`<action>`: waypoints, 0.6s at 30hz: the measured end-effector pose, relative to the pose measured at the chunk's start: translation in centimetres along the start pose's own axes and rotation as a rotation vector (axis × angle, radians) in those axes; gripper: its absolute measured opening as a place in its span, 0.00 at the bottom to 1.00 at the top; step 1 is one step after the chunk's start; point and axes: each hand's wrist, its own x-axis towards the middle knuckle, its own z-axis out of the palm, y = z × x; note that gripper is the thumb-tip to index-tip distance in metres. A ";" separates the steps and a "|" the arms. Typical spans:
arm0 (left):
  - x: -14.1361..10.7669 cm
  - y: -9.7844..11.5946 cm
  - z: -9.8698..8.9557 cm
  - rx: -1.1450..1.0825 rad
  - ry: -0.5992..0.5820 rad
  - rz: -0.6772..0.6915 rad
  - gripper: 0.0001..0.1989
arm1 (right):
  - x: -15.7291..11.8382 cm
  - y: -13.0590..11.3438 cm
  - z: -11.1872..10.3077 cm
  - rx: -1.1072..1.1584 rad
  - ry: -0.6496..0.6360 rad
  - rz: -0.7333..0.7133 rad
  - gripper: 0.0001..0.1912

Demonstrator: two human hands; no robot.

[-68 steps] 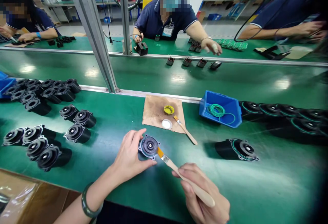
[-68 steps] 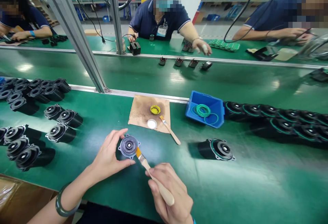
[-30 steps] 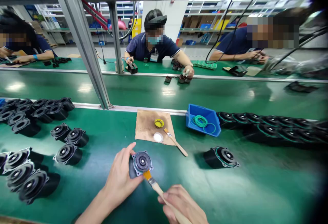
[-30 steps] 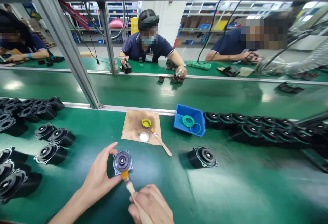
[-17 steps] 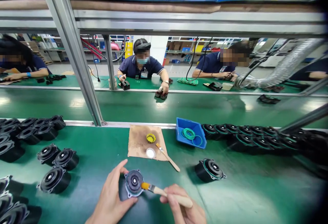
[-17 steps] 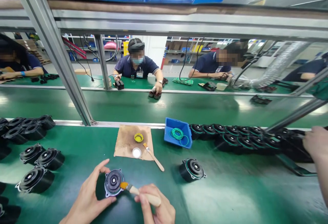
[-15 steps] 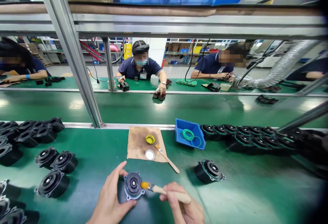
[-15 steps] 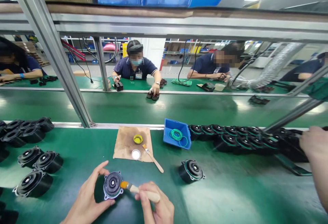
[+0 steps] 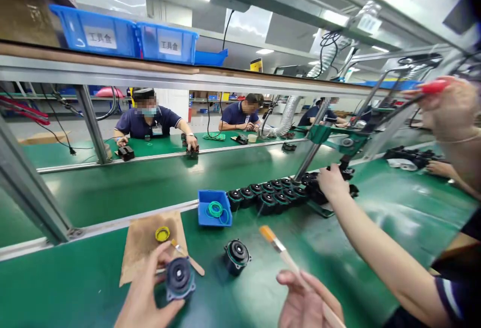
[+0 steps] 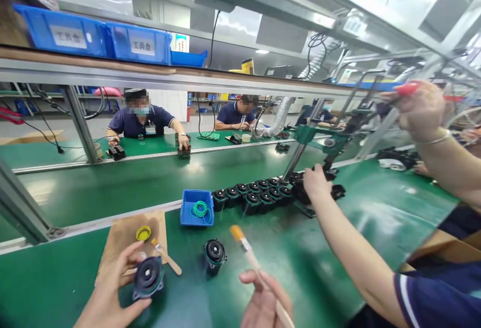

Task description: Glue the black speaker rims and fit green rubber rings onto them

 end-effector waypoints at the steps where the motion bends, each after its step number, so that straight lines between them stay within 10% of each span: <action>1: 1.2 0.7 1.3 0.019 -0.052 0.023 0.36 | 0.9 0.6 -0.9 -0.068 -0.019 0.029 0.07; 11: 7.5 -0.2 7.3 0.146 -0.065 0.048 0.37 | 4.7 7.3 -2.7 -0.354 -0.825 0.090 0.20; 18: 7.3 -1.5 9.2 0.121 -0.062 0.033 0.40 | 3.2 9.9 -1.4 -0.286 -0.925 0.101 0.25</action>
